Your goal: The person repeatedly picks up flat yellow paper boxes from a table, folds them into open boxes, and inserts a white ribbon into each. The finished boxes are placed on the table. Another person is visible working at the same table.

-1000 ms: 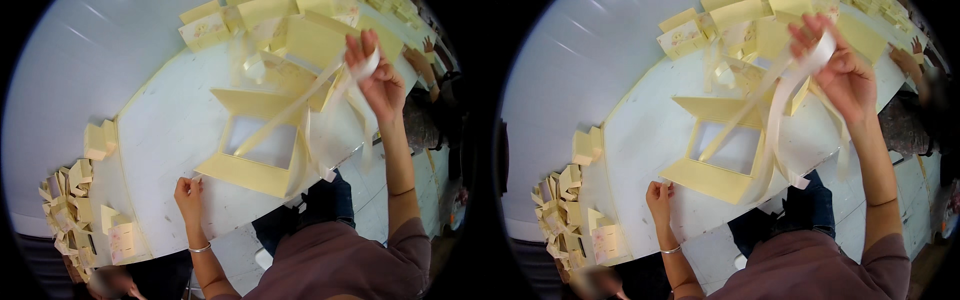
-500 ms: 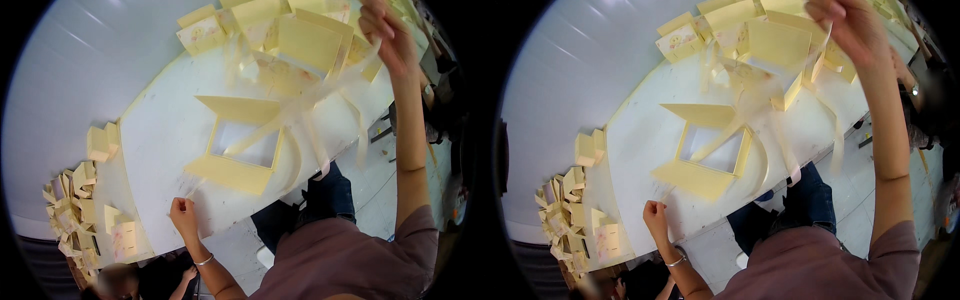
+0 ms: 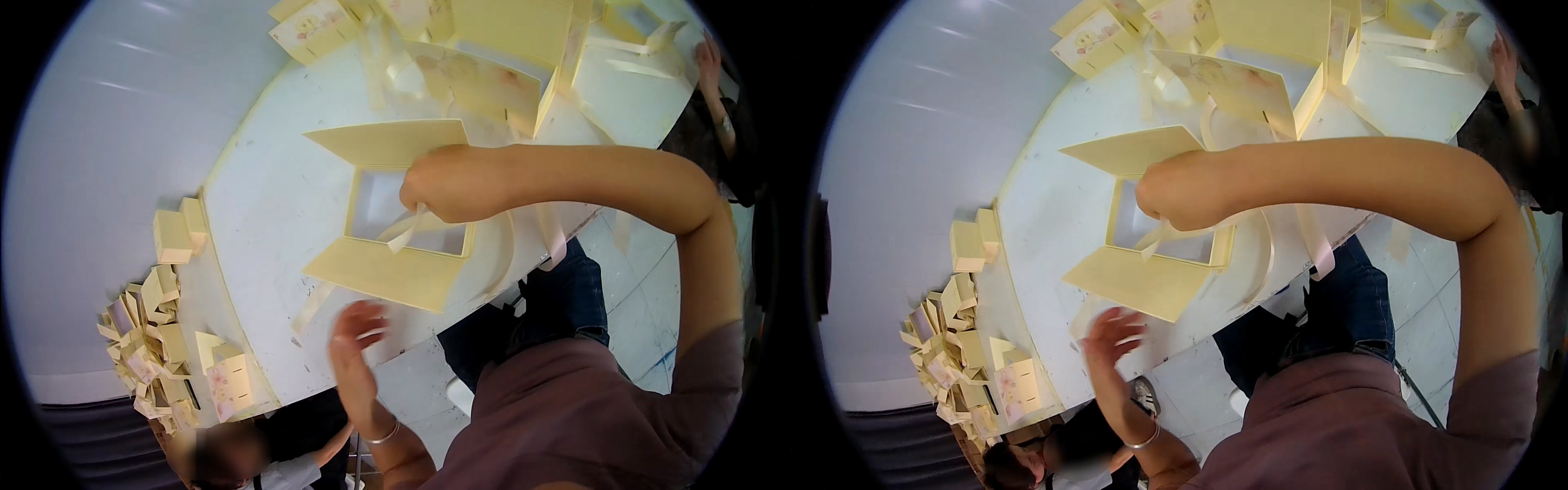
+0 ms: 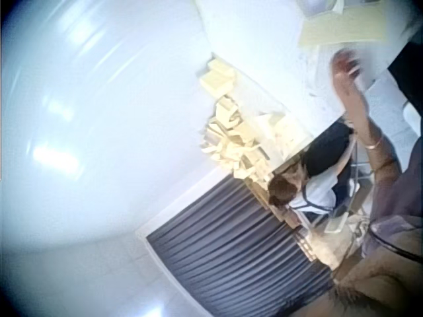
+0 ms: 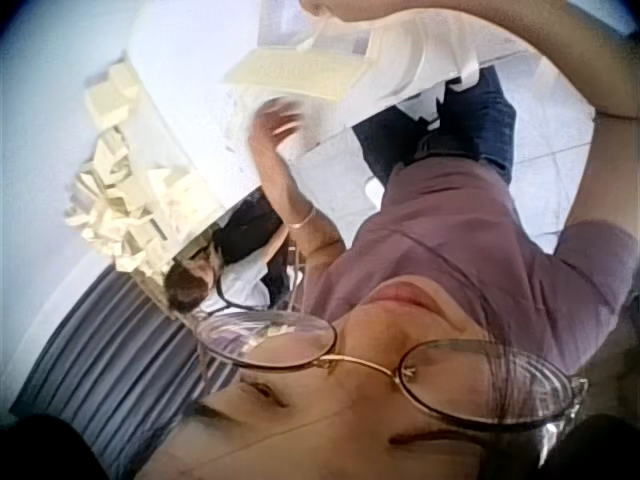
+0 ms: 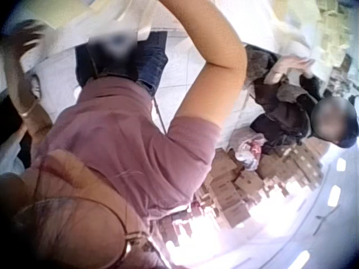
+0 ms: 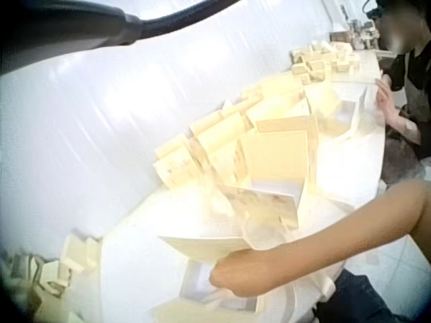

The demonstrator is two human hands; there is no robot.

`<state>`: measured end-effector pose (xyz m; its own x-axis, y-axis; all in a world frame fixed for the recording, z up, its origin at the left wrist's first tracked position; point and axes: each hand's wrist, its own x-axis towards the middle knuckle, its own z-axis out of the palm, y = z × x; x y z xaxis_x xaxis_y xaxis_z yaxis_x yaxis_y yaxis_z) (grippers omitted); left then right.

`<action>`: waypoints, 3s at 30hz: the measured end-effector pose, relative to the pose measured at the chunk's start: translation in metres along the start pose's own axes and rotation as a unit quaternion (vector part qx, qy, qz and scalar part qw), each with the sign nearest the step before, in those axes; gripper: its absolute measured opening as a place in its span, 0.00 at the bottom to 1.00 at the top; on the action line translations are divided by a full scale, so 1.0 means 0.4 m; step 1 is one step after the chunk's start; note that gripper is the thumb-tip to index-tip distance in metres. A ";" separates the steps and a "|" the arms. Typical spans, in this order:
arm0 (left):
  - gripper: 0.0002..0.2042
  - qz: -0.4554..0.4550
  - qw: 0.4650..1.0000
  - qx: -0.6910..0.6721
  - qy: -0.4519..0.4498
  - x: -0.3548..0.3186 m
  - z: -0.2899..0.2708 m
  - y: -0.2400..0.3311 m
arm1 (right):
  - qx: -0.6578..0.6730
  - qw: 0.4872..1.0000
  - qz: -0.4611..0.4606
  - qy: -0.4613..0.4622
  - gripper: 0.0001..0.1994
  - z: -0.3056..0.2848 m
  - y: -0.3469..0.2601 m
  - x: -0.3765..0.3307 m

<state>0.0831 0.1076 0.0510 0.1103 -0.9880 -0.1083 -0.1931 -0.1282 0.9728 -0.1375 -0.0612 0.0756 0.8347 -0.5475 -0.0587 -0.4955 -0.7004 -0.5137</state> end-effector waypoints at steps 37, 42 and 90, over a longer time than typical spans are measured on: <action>0.13 -0.209 0.935 -0.176 -0.225 0.151 -0.087 -0.026 | 0.015 0.996 -0.065 -0.064 0.02 0.089 0.010 0.068; 0.10 -0.217 0.922 -0.217 -0.236 0.150 -0.063 0.000 | 0.036 0.997 -0.063 -0.037 0.01 0.095 0.010 0.065; 0.02 -0.034 0.944 0.241 0.224 -0.116 -0.254 -0.179 | -0.167 0.945 -0.037 0.279 0.20 0.150 0.059 -0.083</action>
<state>0.1910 0.1715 0.0072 0.5187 -0.8542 0.0363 -0.5805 -0.3207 0.7484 -0.1625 -0.0322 0.0140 0.6599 -0.5818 0.4755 -0.5662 -0.8010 -0.1943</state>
